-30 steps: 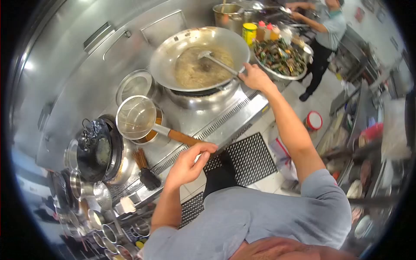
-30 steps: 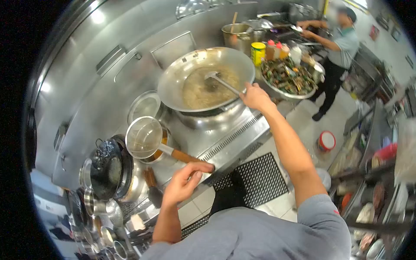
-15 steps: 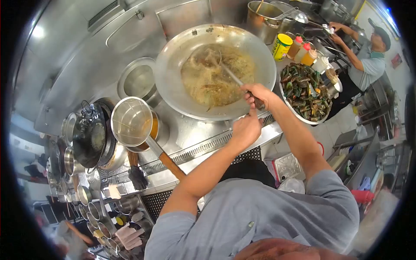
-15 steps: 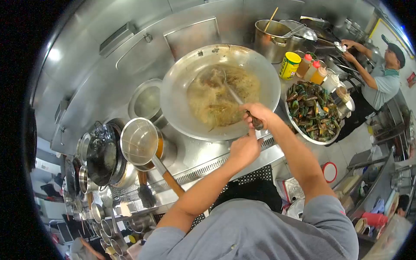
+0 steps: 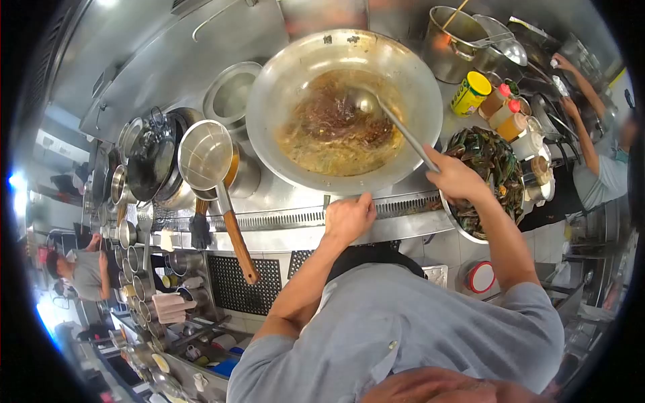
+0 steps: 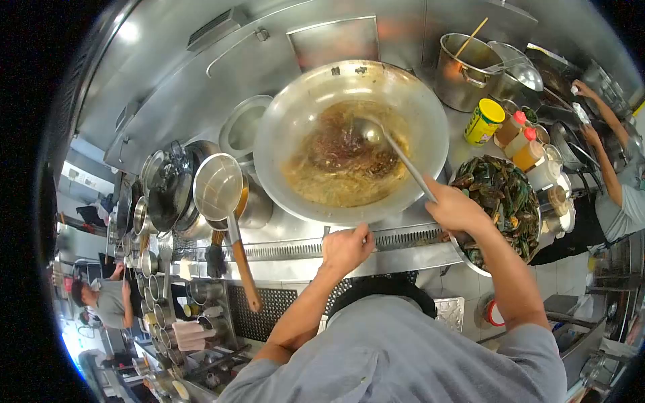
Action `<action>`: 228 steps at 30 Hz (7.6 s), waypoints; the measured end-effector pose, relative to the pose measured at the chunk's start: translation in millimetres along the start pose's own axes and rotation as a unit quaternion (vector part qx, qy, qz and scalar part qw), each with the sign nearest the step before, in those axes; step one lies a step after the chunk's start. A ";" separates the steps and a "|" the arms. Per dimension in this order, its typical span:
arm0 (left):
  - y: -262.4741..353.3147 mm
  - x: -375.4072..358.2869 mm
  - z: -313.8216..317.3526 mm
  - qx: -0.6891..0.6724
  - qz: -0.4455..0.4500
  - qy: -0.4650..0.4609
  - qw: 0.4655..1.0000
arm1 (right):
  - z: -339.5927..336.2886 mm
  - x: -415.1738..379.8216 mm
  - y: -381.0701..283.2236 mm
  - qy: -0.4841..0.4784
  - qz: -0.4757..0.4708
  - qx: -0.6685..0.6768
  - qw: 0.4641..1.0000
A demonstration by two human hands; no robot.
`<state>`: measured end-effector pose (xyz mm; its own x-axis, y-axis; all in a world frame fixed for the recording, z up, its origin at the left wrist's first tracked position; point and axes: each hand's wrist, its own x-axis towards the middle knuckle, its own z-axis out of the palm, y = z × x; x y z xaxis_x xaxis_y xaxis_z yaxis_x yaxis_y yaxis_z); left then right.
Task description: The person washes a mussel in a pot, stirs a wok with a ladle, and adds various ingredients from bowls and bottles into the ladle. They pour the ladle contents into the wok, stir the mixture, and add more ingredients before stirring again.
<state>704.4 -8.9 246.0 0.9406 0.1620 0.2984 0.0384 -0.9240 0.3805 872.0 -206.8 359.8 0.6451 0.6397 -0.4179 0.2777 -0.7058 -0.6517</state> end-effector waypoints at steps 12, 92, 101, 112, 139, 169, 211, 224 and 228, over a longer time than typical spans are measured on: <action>-2.1 -0.3 -12.6 -0.035 -0.015 -0.023 0.999 | 3.2 0.5 30.1 -0.125 0.107 0.504 0.848; 2.2 -17.2 -22.1 -0.038 -0.024 0.012 0.999 | 2.6 22.9 40.6 0.128 -0.056 -0.052 0.989; 14.1 -18.8 -21.1 -0.047 -0.039 0.026 0.998 | 62.4 -41.8 5.2 -0.128 0.112 0.787 0.593; 18.4 -21.3 -15.9 -0.028 -0.025 0.065 0.997 | 64.3 -59.7 -23.6 -0.098 0.023 0.748 0.656; 6.2 -28.1 -18.6 -0.062 0.010 0.034 0.997 | 16.8 22.1 31.0 0.273 -0.108 -0.176 0.940; 6.8 -27.0 -16.5 -0.082 0.031 0.091 0.992 | -28.1 -62.7 -53.4 0.013 -0.048 0.572 0.819; 4.5 -29.8 -16.7 -0.089 0.022 0.068 0.993 | 60.7 -34.3 -30.2 -0.196 0.027 0.853 0.484; 4.2 -28.4 -15.0 -0.085 0.035 0.100 0.991 | -48.5 -59.8 -85.4 0.089 -0.075 0.418 0.901; 6.4 -27.7 -19.8 -0.086 0.030 0.082 0.992 | -59.8 -62.6 -87.8 0.180 -0.165 0.212 0.946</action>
<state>672.0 -12.5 257.5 0.8709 0.1760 0.4588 -0.0879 -0.8627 0.4979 849.8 -203.1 481.0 0.7946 0.6053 0.0464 0.2455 -0.2505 -0.9365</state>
